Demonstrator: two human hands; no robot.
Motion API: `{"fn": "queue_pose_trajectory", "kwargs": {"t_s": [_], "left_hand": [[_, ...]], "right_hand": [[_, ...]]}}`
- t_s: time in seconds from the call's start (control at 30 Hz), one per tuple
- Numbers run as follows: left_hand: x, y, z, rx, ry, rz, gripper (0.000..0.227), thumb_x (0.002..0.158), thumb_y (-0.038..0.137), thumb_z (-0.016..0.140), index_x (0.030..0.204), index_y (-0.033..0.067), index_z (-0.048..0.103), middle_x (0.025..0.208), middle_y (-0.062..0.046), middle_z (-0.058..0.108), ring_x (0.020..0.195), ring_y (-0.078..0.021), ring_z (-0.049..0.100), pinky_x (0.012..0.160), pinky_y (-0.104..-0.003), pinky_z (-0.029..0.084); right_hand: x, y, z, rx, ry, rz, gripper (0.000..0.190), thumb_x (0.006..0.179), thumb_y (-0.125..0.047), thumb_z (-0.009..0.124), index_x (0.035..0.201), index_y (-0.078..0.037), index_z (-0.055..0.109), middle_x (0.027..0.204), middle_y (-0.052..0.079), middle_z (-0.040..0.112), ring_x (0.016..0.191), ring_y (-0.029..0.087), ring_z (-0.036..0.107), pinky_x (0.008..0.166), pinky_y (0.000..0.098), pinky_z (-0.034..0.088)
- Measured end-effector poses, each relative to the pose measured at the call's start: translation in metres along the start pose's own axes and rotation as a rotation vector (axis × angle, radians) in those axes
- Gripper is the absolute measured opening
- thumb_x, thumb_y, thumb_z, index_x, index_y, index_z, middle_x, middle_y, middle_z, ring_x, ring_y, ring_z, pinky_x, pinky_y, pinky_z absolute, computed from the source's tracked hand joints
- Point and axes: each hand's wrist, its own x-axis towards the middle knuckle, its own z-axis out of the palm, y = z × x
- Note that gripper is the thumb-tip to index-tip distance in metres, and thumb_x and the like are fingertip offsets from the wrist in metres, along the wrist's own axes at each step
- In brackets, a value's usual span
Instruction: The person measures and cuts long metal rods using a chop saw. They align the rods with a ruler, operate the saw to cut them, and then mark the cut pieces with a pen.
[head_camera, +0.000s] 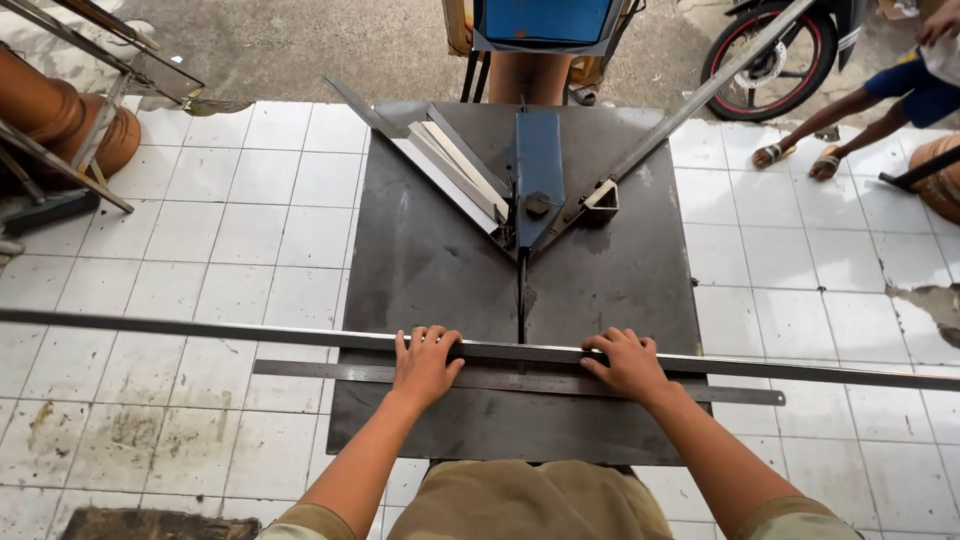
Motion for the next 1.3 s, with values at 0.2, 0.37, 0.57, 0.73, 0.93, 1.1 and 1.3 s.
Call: {"fn": "queue_pose_trajectory", "kwargs": {"t_s": [0.2, 0.37, 0.57, 0.73, 0.93, 1.1, 1.3], "left_hand": [[-0.014, -0.011, -0.013, -0.135, -0.081, -0.030, 0.029, 0.105, 0.044, 0.074, 0.131, 0.0305, 0.070, 0.130, 0.000, 0.069, 0.138, -0.0293, 0.063, 0.125, -0.069, 0.039], [-0.001, 0.000, -0.035, -0.243, -0.067, -0.115, 0.030, 0.103, 0.052, 0.073, 0.121, 0.0284, 0.075, 0.131, -0.002, 0.071, 0.136, -0.0300, 0.065, 0.123, -0.064, 0.043], [0.076, 0.012, -0.067, -0.337, 0.202, -0.179, 0.025, 0.105, 0.047, 0.071, 0.122, 0.0294, 0.077, 0.126, 0.000, 0.072, 0.129, -0.0270, 0.068, 0.110, -0.054, 0.054], [0.173, 0.052, -0.112, -0.396, 0.565, -0.019, 0.020, 0.099, 0.027, 0.079, 0.119, 0.0245, 0.078, 0.115, -0.001, 0.075, 0.118, -0.0273, 0.073, 0.104, -0.046, 0.059], [0.265, 0.132, -0.148, -0.195, 0.692, 0.378, 0.041, 0.092, 0.031, 0.081, 0.130, 0.0177, 0.077, 0.128, -0.010, 0.076, 0.129, -0.0339, 0.071, 0.115, -0.051, 0.053], [0.333, 0.161, -0.189, 0.070, 0.139, 0.143, 0.079, 0.111, 0.043, 0.062, 0.171, -0.0036, 0.041, 0.176, -0.032, 0.043, 0.167, -0.0476, 0.036, 0.137, -0.061, 0.020], [0.416, 0.134, -0.157, 0.087, -0.018, 0.089, 0.081, 0.112, 0.055, 0.053, 0.173, 0.0027, 0.043, 0.179, -0.023, 0.042, 0.167, -0.0438, 0.037, 0.137, -0.063, 0.020]], "right_hand": [[-0.009, -0.011, -0.001, 0.034, -0.022, -0.023, 0.032, 0.106, -0.060, 0.067, 0.133, -0.044, 0.073, 0.129, -0.008, 0.071, 0.133, 0.017, 0.062, 0.130, 0.0635, 0.036], [0.003, -0.007, -0.022, 0.042, -0.079, -0.068, 0.032, 0.107, -0.061, 0.066, 0.131, -0.042, 0.075, 0.126, -0.010, 0.070, 0.130, 0.014, 0.062, 0.130, 0.0630, 0.035], [0.062, 0.027, -0.065, 0.202, 0.149, -0.064, 0.030, 0.108, -0.055, 0.064, 0.119, -0.033, 0.082, 0.109, -0.006, 0.077, 0.117, 0.018, 0.070, 0.116, 0.0548, 0.049], [0.152, 0.056, -0.089, 0.277, 0.569, 0.023, 0.029, 0.106, -0.057, 0.071, 0.098, -0.031, 0.080, 0.087, -0.007, 0.074, 0.098, 0.020, 0.073, 0.093, 0.0462, 0.060], [0.241, 0.039, -0.159, 0.437, 0.666, 0.029, 0.033, 0.109, -0.056, 0.067, 0.100, -0.027, 0.082, 0.090, 0.000, 0.077, 0.099, 0.028, 0.076, 0.089, 0.0501, 0.062], [0.295, 0.011, -0.222, 0.384, 0.485, 0.064, 0.034, 0.111, -0.043, 0.062, 0.128, -0.023, 0.083, 0.116, 0.010, 0.082, 0.117, 0.037, 0.077, 0.097, 0.0577, 0.059], [0.380, -0.008, -0.269, 0.302, 0.459, 0.031, 0.039, 0.112, -0.044, 0.061, 0.135, -0.020, 0.081, 0.119, 0.012, 0.083, 0.116, 0.039, 0.078, 0.094, 0.0582, 0.057]]}}
